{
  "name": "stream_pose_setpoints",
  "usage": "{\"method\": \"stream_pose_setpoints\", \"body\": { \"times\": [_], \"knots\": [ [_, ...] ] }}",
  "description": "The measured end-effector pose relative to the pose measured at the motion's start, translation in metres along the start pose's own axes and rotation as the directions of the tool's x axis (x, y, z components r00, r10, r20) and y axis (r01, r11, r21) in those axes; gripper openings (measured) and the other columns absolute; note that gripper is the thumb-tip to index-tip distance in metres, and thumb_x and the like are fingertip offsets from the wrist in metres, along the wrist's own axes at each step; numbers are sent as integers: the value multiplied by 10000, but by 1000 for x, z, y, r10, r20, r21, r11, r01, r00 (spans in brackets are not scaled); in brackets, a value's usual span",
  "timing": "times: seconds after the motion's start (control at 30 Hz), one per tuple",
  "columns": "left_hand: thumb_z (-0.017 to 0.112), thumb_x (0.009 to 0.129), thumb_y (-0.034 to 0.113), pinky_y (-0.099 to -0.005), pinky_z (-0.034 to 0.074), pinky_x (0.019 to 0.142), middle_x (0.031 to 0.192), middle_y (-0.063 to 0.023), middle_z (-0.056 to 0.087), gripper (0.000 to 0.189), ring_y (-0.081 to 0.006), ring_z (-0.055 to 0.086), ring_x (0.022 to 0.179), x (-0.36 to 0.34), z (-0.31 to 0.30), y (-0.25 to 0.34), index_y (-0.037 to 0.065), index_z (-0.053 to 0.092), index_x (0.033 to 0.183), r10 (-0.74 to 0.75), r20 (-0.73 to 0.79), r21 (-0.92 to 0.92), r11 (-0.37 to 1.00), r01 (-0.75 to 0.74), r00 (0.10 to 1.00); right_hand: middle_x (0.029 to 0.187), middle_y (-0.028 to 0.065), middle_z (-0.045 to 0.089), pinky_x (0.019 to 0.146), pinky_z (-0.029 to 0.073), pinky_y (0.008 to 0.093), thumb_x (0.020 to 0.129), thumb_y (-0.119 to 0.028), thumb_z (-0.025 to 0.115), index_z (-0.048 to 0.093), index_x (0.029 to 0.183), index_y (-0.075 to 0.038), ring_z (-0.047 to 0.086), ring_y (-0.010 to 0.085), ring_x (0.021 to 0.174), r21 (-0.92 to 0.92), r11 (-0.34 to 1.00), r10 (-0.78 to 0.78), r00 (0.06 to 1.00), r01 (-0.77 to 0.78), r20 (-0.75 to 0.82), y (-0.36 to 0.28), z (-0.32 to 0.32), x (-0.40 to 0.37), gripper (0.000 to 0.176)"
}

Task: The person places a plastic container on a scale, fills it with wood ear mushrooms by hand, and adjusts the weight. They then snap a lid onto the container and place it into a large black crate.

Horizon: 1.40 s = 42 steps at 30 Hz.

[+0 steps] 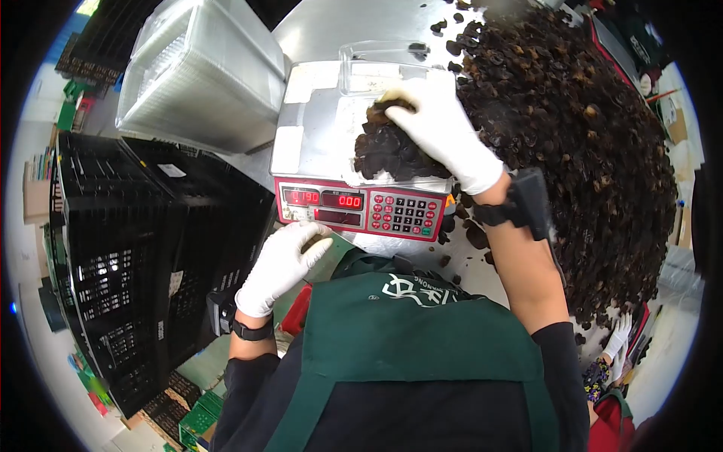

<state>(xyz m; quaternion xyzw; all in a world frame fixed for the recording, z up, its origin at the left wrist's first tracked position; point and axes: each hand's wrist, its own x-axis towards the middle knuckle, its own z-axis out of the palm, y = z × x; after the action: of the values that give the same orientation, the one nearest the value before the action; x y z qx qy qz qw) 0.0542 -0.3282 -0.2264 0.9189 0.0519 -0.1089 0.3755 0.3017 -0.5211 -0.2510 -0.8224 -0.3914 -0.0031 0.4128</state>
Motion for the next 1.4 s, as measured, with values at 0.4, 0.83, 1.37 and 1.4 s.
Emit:
{"method": "stream_pose_setpoints", "body": {
  "times": [0.4,0.83,1.37,1.4],
  "knots": [
    [629,934,59,-269,507,830,946,-82,711,202,-118,651,876,20,-38,8,-12,697,1110,-97,-249,-120,990,68,964,908,13,615,613,420,212,974,-170,647,631,1201,-14,569,86,736,908,197,396,877,-370,272,9,-47,-26,276],
    [611,974,77,-259,501,843,982,-70,728,224,-104,655,909,70,-56,37,-8,681,1169,79,-442,-108,984,-141,894,974,82,484,662,375,304,1043,-381,414,482,1399,30,416,202,838,938,-245,314,895,-246,316,23,-77,-58,548],
    [798,764,135,-301,513,740,891,-79,670,311,-173,619,753,126,-42,67,61,688,1045,310,11,175,935,-307,951,810,7,632,484,382,201,1005,-285,548,670,1117,-22,560,81,627,929,94,589,773,-357,237,21,-76,-121,311],
    [814,735,115,-306,523,743,896,-82,669,336,-174,626,762,124,-35,62,61,686,1041,380,21,274,888,-371,925,814,5,636,502,399,200,1001,-278,553,671,1122,-21,568,76,635,919,135,583,780,-370,228,19,-77,-121,307]
  ]
}}
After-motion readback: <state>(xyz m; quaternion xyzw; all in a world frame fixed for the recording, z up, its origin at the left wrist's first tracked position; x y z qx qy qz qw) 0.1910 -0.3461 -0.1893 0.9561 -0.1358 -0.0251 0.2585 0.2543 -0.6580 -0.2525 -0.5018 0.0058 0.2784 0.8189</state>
